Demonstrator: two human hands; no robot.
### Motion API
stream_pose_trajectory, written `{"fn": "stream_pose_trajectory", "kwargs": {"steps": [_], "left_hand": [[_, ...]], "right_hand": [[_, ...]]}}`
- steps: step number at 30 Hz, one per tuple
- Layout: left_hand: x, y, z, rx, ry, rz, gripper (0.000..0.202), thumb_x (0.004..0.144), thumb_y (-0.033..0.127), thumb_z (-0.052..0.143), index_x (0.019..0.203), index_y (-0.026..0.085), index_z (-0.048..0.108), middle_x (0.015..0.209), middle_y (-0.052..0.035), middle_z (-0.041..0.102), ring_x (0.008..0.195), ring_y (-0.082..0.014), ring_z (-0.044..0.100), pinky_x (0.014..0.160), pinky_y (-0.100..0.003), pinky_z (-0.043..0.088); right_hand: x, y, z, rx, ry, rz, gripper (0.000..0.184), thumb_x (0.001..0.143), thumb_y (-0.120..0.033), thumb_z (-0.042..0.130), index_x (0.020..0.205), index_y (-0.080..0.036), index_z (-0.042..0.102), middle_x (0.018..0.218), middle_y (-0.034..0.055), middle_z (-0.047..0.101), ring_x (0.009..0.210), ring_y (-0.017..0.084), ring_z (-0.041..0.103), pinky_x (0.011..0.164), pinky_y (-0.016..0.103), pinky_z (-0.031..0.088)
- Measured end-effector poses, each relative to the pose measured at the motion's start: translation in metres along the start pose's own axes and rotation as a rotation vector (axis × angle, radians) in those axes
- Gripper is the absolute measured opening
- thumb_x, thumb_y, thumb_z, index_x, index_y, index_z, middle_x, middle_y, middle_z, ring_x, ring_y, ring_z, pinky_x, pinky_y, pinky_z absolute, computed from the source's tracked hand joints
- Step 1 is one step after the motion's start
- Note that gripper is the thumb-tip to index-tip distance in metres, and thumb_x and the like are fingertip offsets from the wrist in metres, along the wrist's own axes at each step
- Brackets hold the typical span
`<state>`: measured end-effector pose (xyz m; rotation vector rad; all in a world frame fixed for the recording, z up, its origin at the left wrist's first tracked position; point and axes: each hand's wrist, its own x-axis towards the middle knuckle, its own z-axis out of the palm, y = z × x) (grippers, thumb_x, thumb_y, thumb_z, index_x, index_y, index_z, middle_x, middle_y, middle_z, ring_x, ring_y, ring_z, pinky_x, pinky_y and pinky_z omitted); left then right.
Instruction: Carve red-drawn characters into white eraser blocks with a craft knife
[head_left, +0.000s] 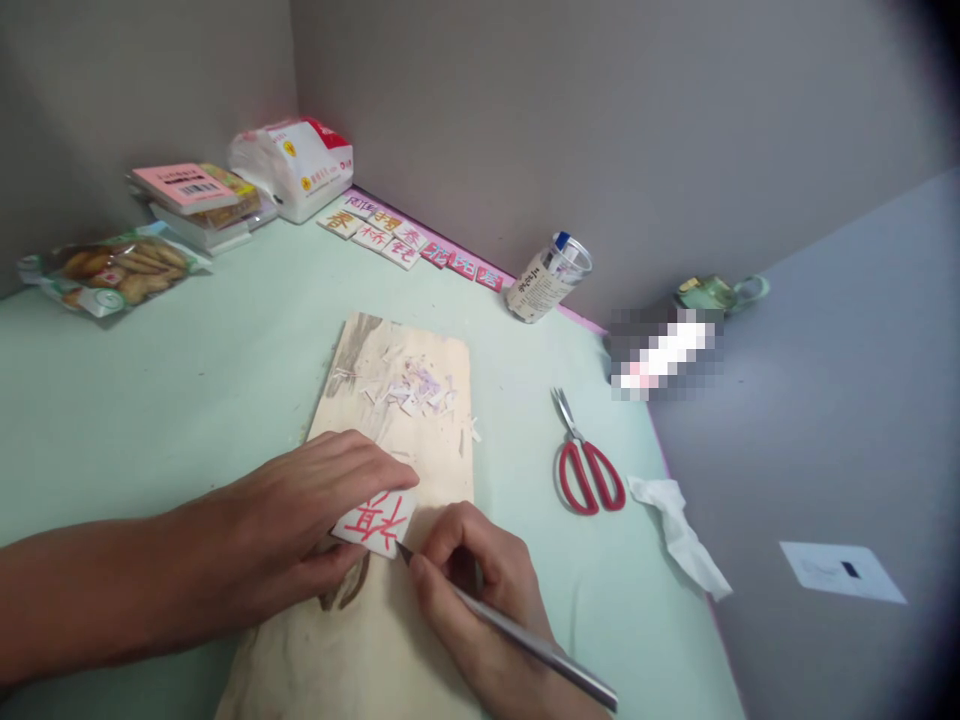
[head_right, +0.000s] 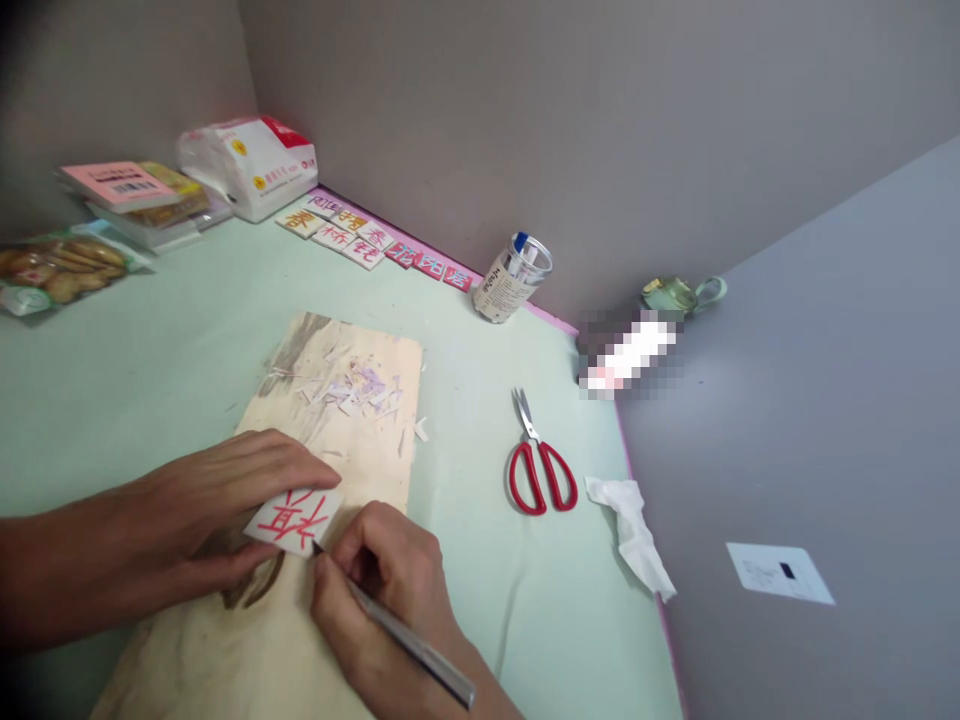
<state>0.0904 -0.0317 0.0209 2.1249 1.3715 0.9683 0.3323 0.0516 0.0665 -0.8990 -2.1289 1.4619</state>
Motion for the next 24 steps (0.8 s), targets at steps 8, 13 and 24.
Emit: {"fn": "stream_pose_trajectory", "kwargs": {"steps": [8,13,24], "left_hand": [[-0.0024,-0.0007,0.0026,-0.052,0.002,-0.040,0.056,0.107,0.020,0.058,0.160,0.036,0.046,0.145,-0.0016,0.070,0.136,-0.0250,0.064,0.116,-0.037,0.051],[-0.0046,-0.0014,0.0035,-0.063,0.015,-0.076,0.055,0.107,0.022,0.061,0.160,0.036,0.048,0.145,-0.0033,0.070,0.134,-0.0271,0.066,0.117,-0.040,0.053],[-0.0055,-0.0016,0.0032,-0.094,0.027,-0.062,0.053,0.107,0.023,0.061,0.158,0.036,0.050,0.143,-0.0025,0.072,0.132,-0.0262,0.068,0.116,-0.038,0.054]], "right_hand": [[-0.0019,0.0005,0.0020,-0.032,0.023,-0.015,0.025,0.094,-0.019,0.063,0.076,-0.026,0.047,0.068,-0.0076,0.049,0.058,0.010,0.040,0.054,0.023,0.033],[-0.0012,0.0001,0.0010,-0.013,0.013,-0.003,0.027,0.095,-0.020,0.064,0.076,-0.025,0.046,0.068,-0.0072,0.049,0.058,0.011,0.039,0.055,0.024,0.033],[-0.0026,0.0006,0.0012,-0.047,0.018,-0.046,0.028,0.098,-0.018,0.063,0.078,-0.026,0.045,0.069,-0.0067,0.048,0.057,0.011,0.040,0.054,0.024,0.033]]}}
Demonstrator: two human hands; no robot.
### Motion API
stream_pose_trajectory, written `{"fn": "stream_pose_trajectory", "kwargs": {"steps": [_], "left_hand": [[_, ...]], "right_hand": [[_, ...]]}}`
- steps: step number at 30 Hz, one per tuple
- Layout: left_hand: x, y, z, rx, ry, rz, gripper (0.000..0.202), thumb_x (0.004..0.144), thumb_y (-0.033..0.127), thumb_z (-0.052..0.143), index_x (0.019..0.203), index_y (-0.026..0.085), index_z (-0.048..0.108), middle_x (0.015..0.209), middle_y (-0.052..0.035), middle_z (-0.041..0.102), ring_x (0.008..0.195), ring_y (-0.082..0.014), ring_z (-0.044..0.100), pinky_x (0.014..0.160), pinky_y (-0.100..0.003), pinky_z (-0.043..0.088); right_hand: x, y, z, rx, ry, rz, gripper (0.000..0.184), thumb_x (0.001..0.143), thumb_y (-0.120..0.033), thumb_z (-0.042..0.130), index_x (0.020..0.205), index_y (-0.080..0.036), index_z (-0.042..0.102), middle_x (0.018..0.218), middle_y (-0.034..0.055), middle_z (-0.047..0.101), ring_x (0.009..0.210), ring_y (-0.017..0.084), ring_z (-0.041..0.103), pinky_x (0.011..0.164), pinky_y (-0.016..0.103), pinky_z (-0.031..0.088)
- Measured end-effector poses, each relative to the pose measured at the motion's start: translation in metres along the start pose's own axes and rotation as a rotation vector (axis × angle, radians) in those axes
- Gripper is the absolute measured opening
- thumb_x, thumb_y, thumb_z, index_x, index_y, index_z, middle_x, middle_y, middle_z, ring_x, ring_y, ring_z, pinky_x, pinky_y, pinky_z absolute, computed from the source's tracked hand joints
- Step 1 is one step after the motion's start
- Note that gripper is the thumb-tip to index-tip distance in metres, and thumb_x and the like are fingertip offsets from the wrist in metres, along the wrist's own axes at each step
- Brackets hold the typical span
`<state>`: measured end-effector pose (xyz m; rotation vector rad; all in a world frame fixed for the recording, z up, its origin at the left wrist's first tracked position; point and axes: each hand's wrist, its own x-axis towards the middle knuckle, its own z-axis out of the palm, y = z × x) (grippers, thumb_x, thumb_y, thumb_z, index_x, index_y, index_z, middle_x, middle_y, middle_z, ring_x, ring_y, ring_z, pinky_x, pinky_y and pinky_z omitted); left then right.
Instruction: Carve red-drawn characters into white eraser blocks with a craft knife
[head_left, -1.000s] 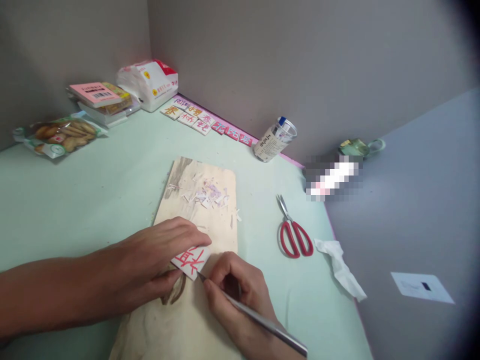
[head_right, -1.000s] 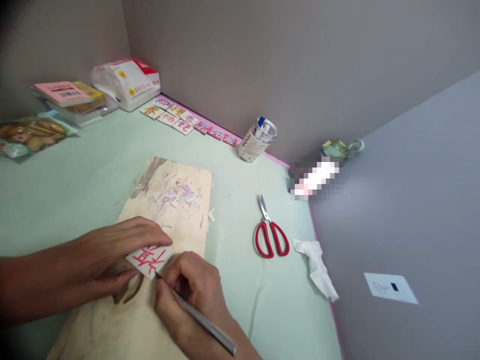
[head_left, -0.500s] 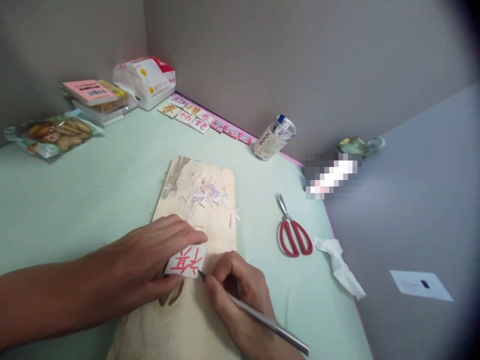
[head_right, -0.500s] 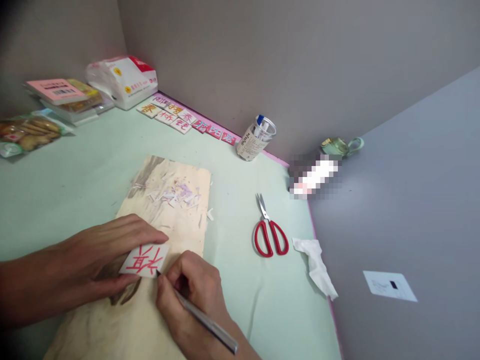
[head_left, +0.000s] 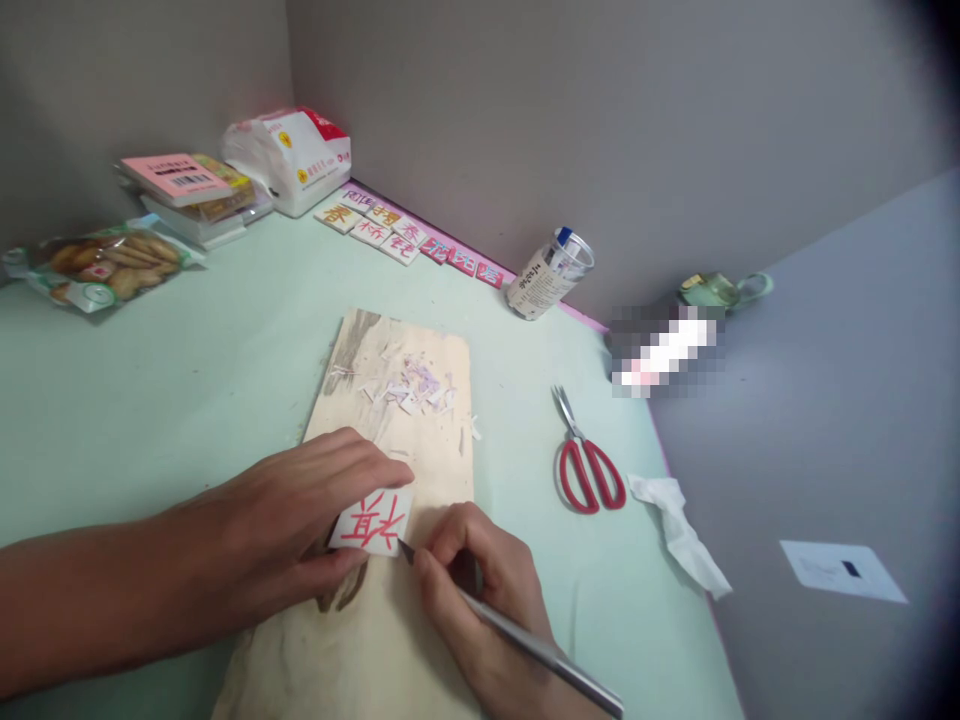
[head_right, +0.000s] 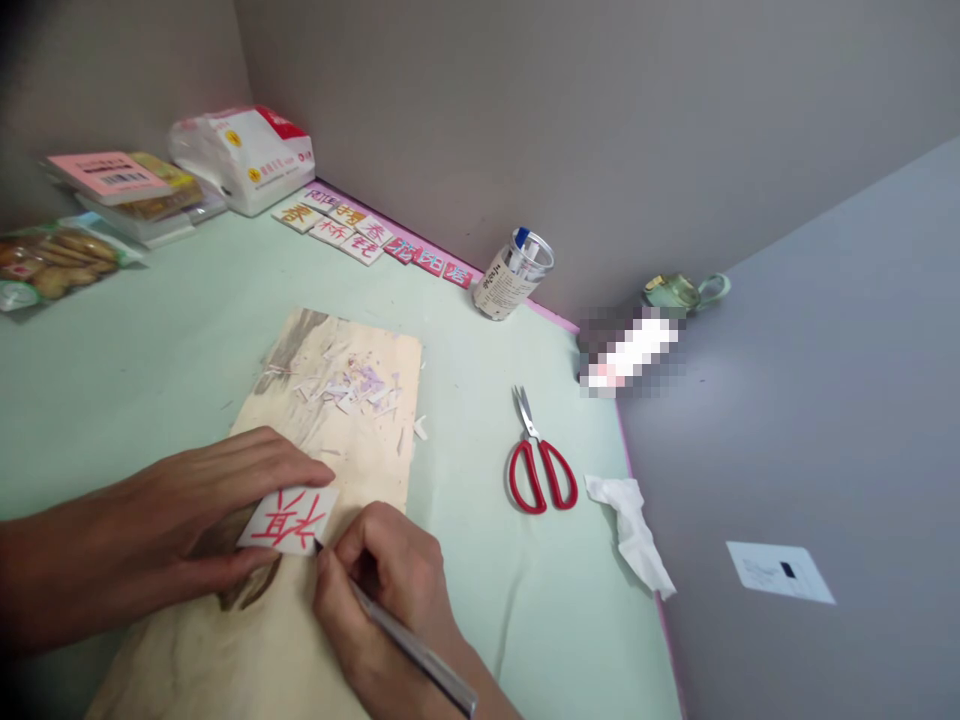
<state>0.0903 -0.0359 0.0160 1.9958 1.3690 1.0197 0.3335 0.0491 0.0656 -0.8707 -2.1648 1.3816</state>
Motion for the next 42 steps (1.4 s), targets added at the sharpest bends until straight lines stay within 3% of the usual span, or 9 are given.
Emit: {"fn": "stream_pose_trajectory", "kwargs": {"steps": [8,13,21,42], "left_hand": [[-0.005,-0.002,0.003,0.035,0.000,-0.035,0.053,0.108,0.025,0.062,0.159,0.036,0.050,0.148,-0.0032,0.069,0.138,-0.0271,0.064,0.119,-0.039,0.052],[0.003,0.004,0.001,-0.030,-0.002,-0.036,0.045,0.106,0.022,0.062,0.148,0.035,0.054,0.131,-0.0015,0.072,0.121,-0.0250,0.069,0.104,-0.035,0.057],[0.009,0.008,0.000,-0.041,0.013,-0.026,0.044,0.102,0.018,0.063,0.142,0.034,0.057,0.123,0.0013,0.073,0.113,-0.0235,0.069,0.095,-0.032,0.054],[0.012,0.016,0.000,-0.018,0.017,-0.034,0.043,0.099,0.012,0.061,0.137,0.032,0.057,0.120,0.0015,0.074,0.110,-0.0225,0.070,0.092,-0.032,0.054]], "right_hand": [[0.001,-0.003,0.001,-0.005,-0.019,0.009,0.026,0.099,-0.021,0.062,0.079,-0.026,0.046,0.070,-0.0065,0.048,0.058,0.011,0.041,0.055,0.024,0.034],[0.003,-0.004,0.003,0.023,-0.016,0.026,0.026,0.098,-0.022,0.062,0.079,-0.026,0.046,0.070,-0.0064,0.049,0.057,0.011,0.041,0.054,0.024,0.034],[0.002,-0.003,0.007,0.053,0.034,0.032,0.028,0.099,-0.025,0.063,0.077,-0.027,0.045,0.066,-0.0072,0.048,0.056,0.011,0.039,0.052,0.023,0.032],[-0.006,0.002,0.013,0.006,0.053,0.014,0.029,0.105,-0.023,0.063,0.080,-0.025,0.048,0.072,-0.0041,0.054,0.060,0.012,0.047,0.055,0.025,0.037]]}}
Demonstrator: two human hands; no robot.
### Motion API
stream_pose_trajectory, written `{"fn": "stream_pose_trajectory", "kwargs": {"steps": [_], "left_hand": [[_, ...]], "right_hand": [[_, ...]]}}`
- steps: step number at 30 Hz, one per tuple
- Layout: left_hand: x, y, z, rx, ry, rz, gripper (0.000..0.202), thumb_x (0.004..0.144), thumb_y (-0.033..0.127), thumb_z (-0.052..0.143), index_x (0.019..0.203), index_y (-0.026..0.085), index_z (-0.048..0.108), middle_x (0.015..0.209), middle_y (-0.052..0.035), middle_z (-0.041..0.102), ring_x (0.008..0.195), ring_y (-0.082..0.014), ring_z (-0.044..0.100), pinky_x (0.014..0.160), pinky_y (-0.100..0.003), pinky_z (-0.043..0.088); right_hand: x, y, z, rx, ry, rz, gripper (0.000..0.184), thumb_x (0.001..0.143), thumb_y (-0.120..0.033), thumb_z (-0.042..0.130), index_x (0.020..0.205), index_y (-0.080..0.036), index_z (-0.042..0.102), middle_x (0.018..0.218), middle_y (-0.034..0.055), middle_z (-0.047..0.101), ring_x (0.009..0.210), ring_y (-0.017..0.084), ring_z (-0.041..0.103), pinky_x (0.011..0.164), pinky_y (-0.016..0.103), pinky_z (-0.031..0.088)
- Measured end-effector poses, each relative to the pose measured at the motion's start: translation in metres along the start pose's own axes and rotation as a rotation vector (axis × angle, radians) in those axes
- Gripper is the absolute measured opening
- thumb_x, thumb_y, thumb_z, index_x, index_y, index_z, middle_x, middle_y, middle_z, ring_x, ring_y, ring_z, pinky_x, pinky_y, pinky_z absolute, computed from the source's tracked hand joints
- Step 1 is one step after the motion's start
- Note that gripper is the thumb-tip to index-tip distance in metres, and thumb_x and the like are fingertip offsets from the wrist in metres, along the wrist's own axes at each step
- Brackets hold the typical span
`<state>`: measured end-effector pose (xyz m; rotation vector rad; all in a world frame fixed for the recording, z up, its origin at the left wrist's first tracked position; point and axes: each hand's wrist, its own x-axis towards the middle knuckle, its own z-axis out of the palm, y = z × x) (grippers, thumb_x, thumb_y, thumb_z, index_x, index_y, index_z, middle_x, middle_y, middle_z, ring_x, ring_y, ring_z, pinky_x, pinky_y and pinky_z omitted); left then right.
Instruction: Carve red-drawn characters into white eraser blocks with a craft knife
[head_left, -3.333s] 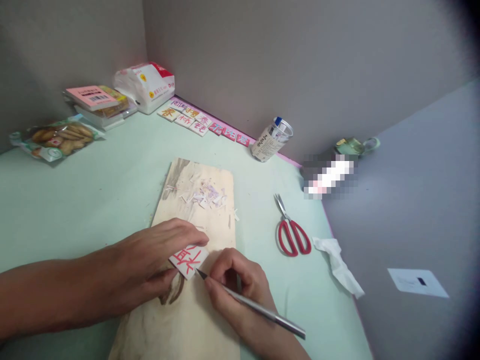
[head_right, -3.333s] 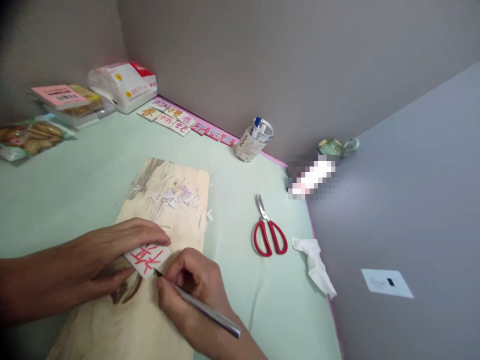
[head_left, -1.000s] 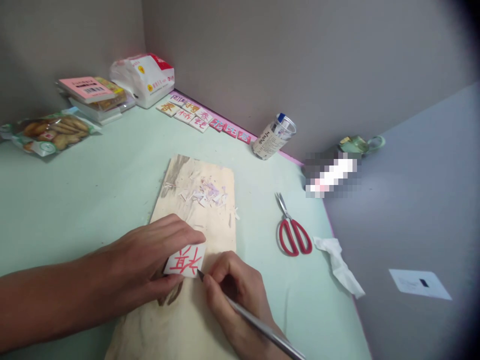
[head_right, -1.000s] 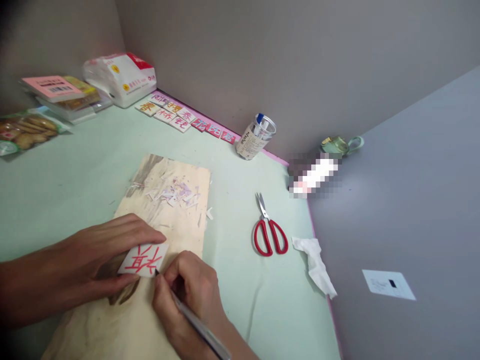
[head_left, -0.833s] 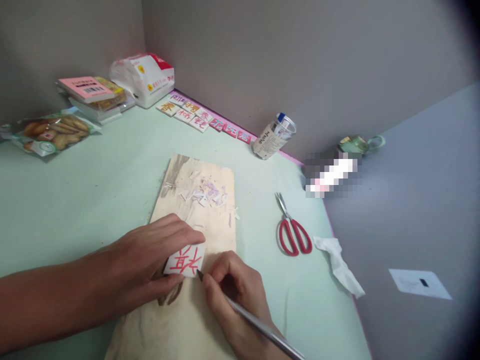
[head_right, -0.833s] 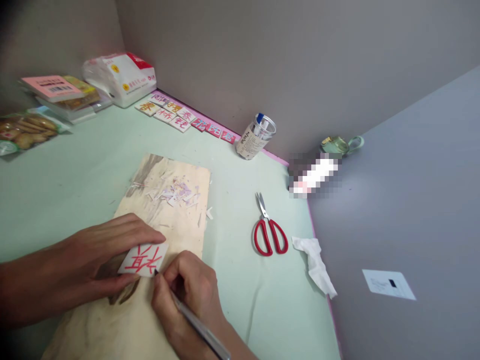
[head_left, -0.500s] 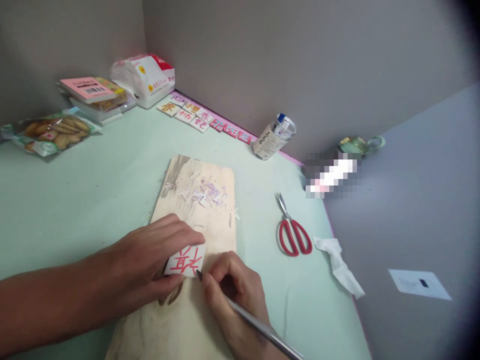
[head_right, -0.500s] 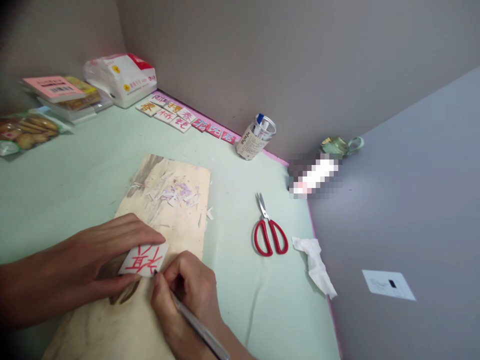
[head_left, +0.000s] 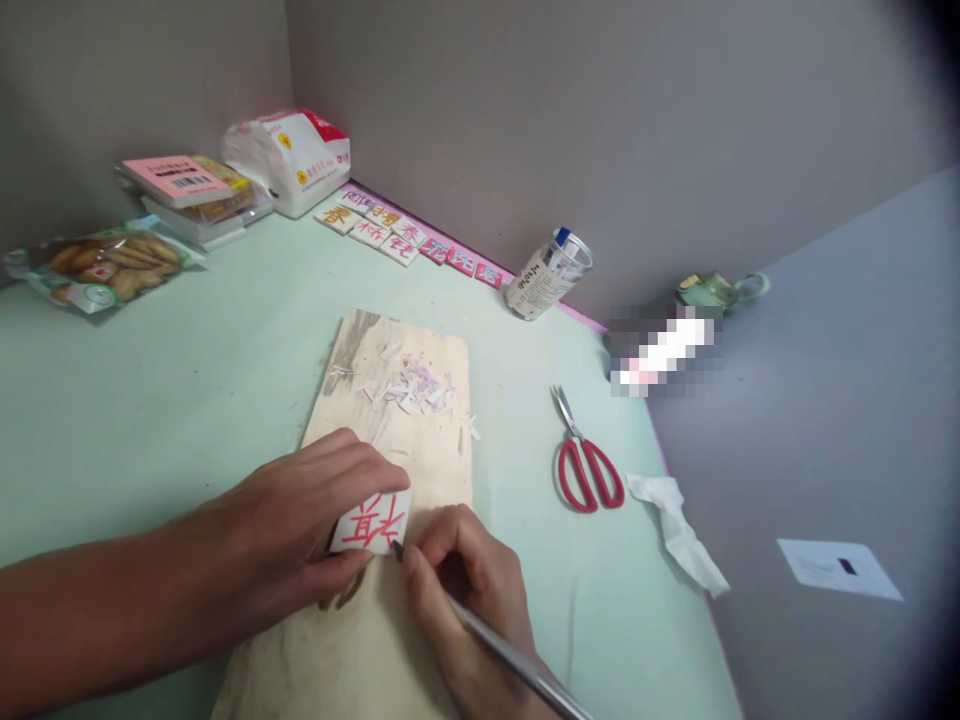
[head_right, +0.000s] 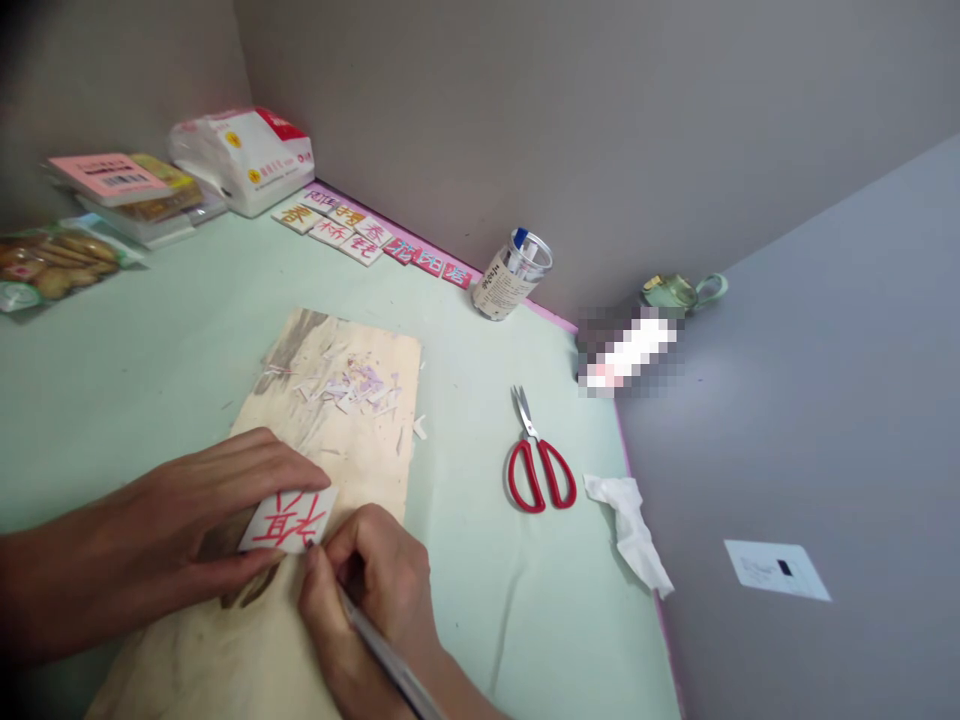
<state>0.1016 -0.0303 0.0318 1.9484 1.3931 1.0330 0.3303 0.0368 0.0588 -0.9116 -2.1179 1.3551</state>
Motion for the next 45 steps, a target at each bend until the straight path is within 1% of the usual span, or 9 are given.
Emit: {"fn": "stream_pose_trajectory", "kwargs": {"steps": [3,6,8,14,18,21,26,33,45], "left_hand": [[-0.001,-0.001,0.001,-0.003,0.013,-0.005,0.042,0.099,0.013,0.062,0.136,0.032,0.059,0.119,0.0019,0.074,0.109,-0.0224,0.070,0.092,-0.032,0.054],[-0.004,-0.007,0.004,-0.008,0.044,0.010,0.044,0.102,0.017,0.063,0.142,0.034,0.057,0.125,0.0012,0.075,0.113,-0.0234,0.070,0.097,-0.033,0.055],[-0.007,-0.011,0.005,-0.012,0.064,0.021,0.046,0.103,0.021,0.065,0.146,0.034,0.056,0.128,0.0003,0.075,0.116,-0.0241,0.070,0.100,-0.034,0.056],[-0.009,-0.016,0.008,-0.009,0.083,0.010,0.044,0.104,0.024,0.067,0.146,0.033,0.057,0.131,-0.0006,0.074,0.118,-0.0241,0.069,0.105,-0.035,0.055],[-0.006,-0.012,0.005,-0.018,0.074,0.027,0.039,0.103,0.022,0.067,0.140,0.032,0.059,0.127,0.0000,0.075,0.115,-0.0236,0.069,0.100,-0.034,0.055],[-0.003,-0.009,0.001,-0.037,0.039,0.039,0.032,0.106,0.023,0.067,0.136,0.031,0.060,0.124,0.0016,0.075,0.111,-0.0217,0.069,0.096,-0.032,0.055],[-0.001,-0.007,-0.003,-0.036,-0.003,0.030,0.032,0.108,0.022,0.065,0.138,0.032,0.059,0.123,0.0039,0.073,0.111,-0.0200,0.067,0.096,-0.030,0.052],[-0.001,-0.009,-0.002,-0.042,-0.021,0.024,0.026,0.112,0.027,0.062,0.137,0.032,0.060,0.124,0.0036,0.072,0.112,-0.0200,0.065,0.096,-0.031,0.051],[-0.002,-0.008,-0.003,-0.027,-0.009,0.041,0.032,0.108,0.020,0.062,0.138,0.032,0.060,0.127,0.0026,0.075,0.115,-0.0214,0.067,0.096,-0.032,0.052]], "right_hand": [[0.000,0.005,0.003,-0.082,0.023,-0.138,0.026,0.104,-0.016,0.061,0.084,-0.026,0.048,0.076,-0.0021,0.060,0.063,0.013,0.053,0.057,0.026,0.041],[0.004,0.009,0.003,-0.290,0.069,-0.465,0.027,0.103,-0.007,0.058,0.087,-0.027,0.050,0.073,-0.0009,0.061,0.062,0.016,0.053,0.056,0.029,0.041],[0.005,0.007,-0.001,-0.476,0.033,-0.646,0.030,0.107,-0.004,0.053,0.086,-0.026,0.055,0.071,0.0007,0.061,0.063,0.018,0.051,0.056,0.033,0.042],[0.001,-0.010,-0.016,-0.795,-0.206,-0.803,0.041,0.114,-0.001,0.044,0.088,-0.018,0.069,0.080,0.0061,0.067,0.075,0.021,0.055,0.073,0.038,0.051],[0.000,-0.009,-0.016,-0.829,-0.242,-0.814,0.039,0.114,-0.001,0.046,0.088,-0.019,0.068,0.078,0.0046,0.065,0.075,0.022,0.055,0.076,0.038,0.050],[0.005,0.000,-0.015,-0.682,-0.148,-0.786,0.035,0.117,-0.003,0.043,0.093,-0.018,0.065,0.081,0.0049,0.066,0.074,0.020,0.056,0.072,0.035,0.051],[0.013,0.010,-0.015,-0.402,-0.054,-0.671,0.028,0.119,-0.011,0.048,0.095,-0.025,0.052,0.078,0.0006,0.066,0.068,0.017,0.055,0.062,0.028,0.048],[0.011,0.001,-0.026,-0.260,-0.129,-0.436,0.026,0.114,-0.014,0.059,0.093,-0.026,0.050,0.086,-0.0003,0.069,0.073,0.014,0.063,0.065,0.024,0.050],[0.011,0.002,-0.025,-0.220,-0.155,-0.460,0.027,0.113,-0.013,0.059,0.093,-0.027,0.046,0.085,-0.0012,0.065,0.073,0.014,0.059,0.065,0.024,0.049]]}}
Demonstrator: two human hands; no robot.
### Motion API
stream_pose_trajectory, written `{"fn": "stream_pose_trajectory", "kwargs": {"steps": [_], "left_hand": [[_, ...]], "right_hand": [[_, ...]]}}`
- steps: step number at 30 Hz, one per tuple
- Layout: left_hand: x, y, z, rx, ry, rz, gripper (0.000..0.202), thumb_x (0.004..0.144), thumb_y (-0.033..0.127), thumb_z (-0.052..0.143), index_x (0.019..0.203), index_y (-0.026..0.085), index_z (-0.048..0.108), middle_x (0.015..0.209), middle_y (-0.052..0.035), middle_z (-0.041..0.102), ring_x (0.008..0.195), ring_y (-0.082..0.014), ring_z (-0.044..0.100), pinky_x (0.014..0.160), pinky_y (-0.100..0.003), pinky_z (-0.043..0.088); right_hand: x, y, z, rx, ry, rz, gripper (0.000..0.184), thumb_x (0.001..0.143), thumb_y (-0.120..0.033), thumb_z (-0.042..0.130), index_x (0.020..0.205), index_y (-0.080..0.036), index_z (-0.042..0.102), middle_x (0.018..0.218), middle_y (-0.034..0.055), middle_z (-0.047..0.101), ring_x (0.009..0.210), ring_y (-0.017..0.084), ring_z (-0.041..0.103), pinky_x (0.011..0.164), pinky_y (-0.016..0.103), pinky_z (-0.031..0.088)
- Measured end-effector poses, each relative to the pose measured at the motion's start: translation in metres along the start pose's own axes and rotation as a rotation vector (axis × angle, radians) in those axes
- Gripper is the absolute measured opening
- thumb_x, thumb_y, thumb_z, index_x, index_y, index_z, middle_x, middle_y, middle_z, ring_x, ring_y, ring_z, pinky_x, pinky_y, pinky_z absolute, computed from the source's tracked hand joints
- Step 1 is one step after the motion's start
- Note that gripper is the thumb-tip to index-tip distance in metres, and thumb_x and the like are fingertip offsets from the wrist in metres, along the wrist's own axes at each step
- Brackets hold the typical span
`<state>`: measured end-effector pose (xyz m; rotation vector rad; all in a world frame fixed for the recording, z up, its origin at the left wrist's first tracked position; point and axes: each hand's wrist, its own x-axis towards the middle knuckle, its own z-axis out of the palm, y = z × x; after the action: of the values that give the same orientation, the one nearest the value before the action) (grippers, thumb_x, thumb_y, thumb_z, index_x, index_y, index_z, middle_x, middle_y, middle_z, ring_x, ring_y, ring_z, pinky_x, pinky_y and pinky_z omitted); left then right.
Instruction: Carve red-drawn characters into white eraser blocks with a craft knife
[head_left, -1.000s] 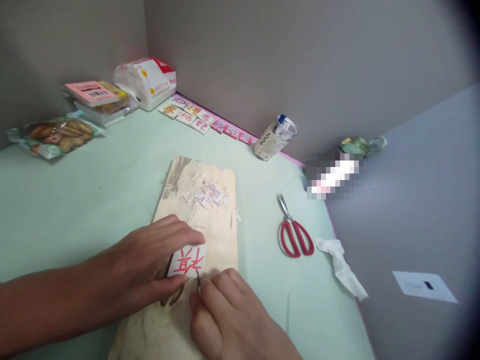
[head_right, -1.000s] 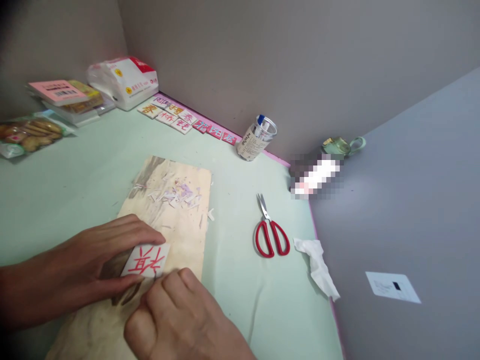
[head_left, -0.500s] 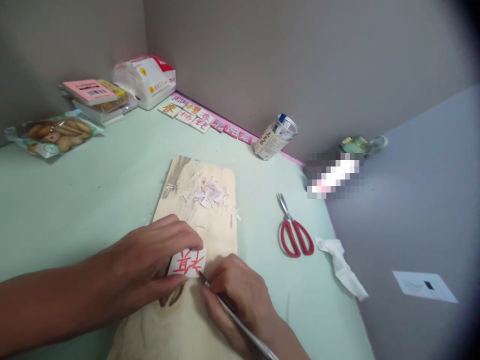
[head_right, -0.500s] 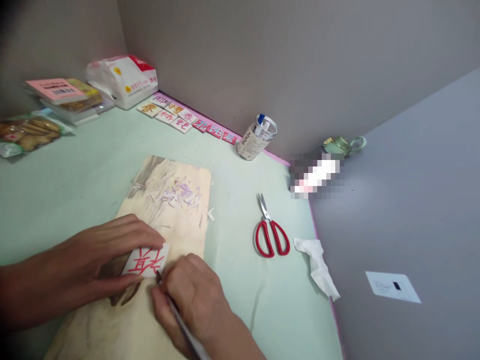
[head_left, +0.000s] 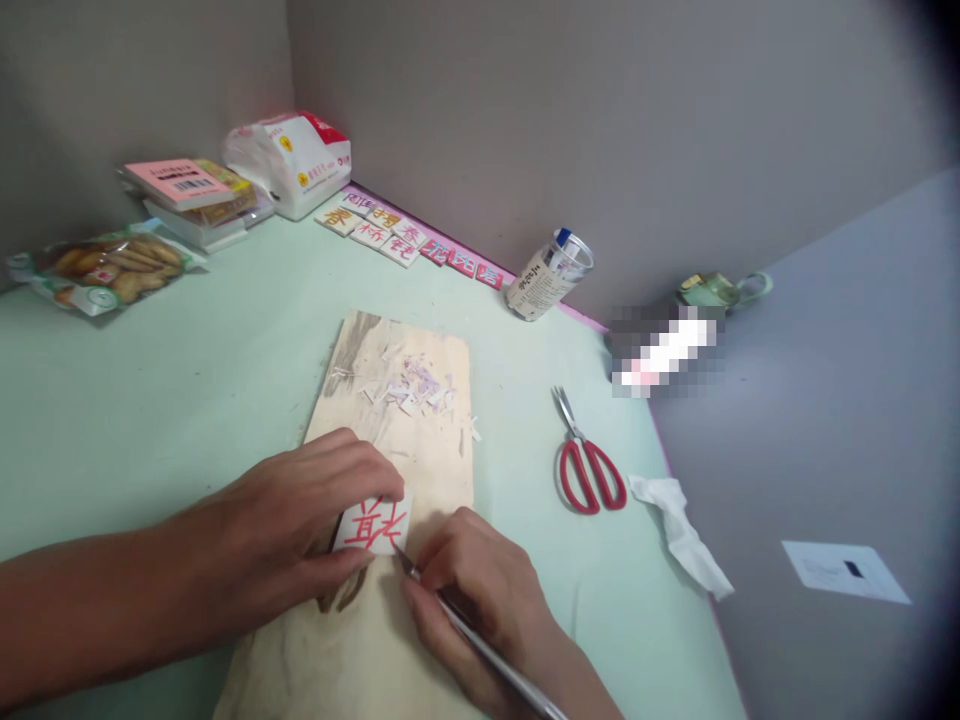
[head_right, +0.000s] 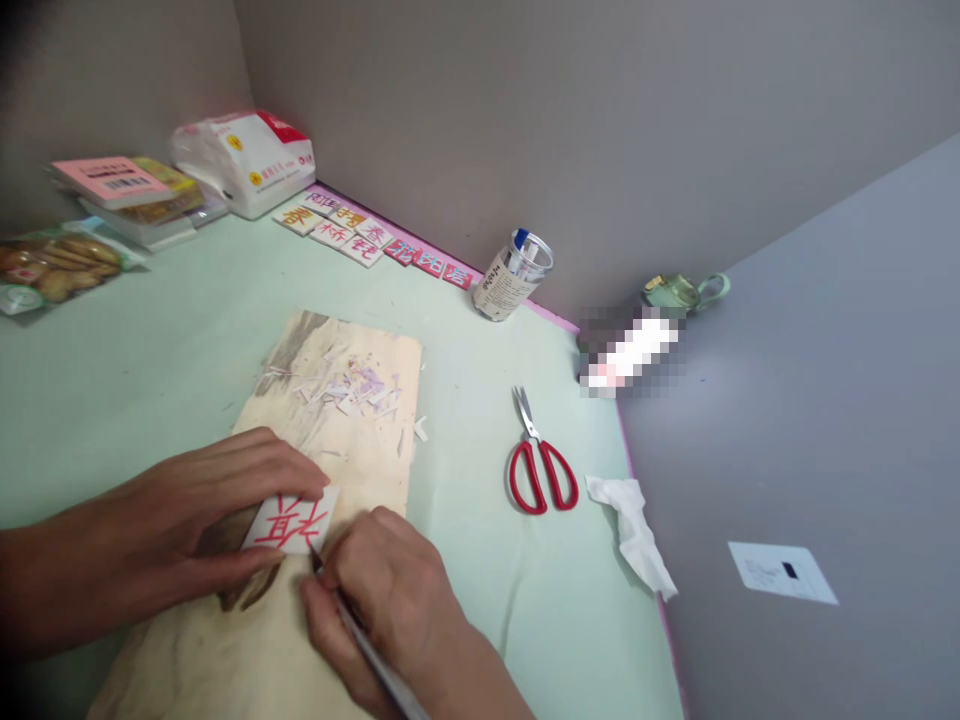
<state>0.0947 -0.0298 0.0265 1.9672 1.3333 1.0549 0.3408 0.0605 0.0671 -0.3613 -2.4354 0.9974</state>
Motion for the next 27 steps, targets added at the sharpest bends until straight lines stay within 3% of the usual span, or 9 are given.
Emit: {"fn": "stream_pose_trajectory", "kwargs": {"steps": [11,19,27], "left_hand": [[0.0014,0.0003,-0.0007,0.005,0.004,0.010,0.029,0.109,0.021,0.062,0.136,0.032,0.061,0.126,0.0027,0.075,0.114,-0.0213,0.067,0.096,-0.032,0.052],[0.0039,0.0038,-0.0043,0.027,-0.020,-0.017,0.032,0.105,0.017,0.065,0.133,0.031,0.064,0.127,0.0011,0.077,0.114,-0.0225,0.069,0.096,-0.032,0.055],[0.0035,0.0082,-0.0038,0.053,-0.048,-0.030,0.027,0.106,0.016,0.056,0.117,0.033,0.074,0.129,-0.0021,0.073,0.116,-0.0239,0.069,0.094,-0.033,0.056]], "right_hand": [[-0.0005,0.0007,-0.0007,-0.046,0.002,-0.032,0.028,0.112,-0.010,0.058,0.094,-0.027,0.045,0.085,-0.0007,0.064,0.075,0.016,0.058,0.067,0.027,0.048],[0.0037,0.0028,0.0045,-0.204,0.049,-0.170,0.026,0.112,-0.006,0.052,0.096,-0.026,0.049,0.079,0.0003,0.064,0.068,0.017,0.052,0.062,0.029,0.046],[0.0033,0.0003,0.0002,-0.217,0.016,-0.113,0.023,0.111,-0.009,0.055,0.097,-0.027,0.050,0.082,0.0007,0.067,0.070,0.018,0.057,0.064,0.029,0.051]]}}
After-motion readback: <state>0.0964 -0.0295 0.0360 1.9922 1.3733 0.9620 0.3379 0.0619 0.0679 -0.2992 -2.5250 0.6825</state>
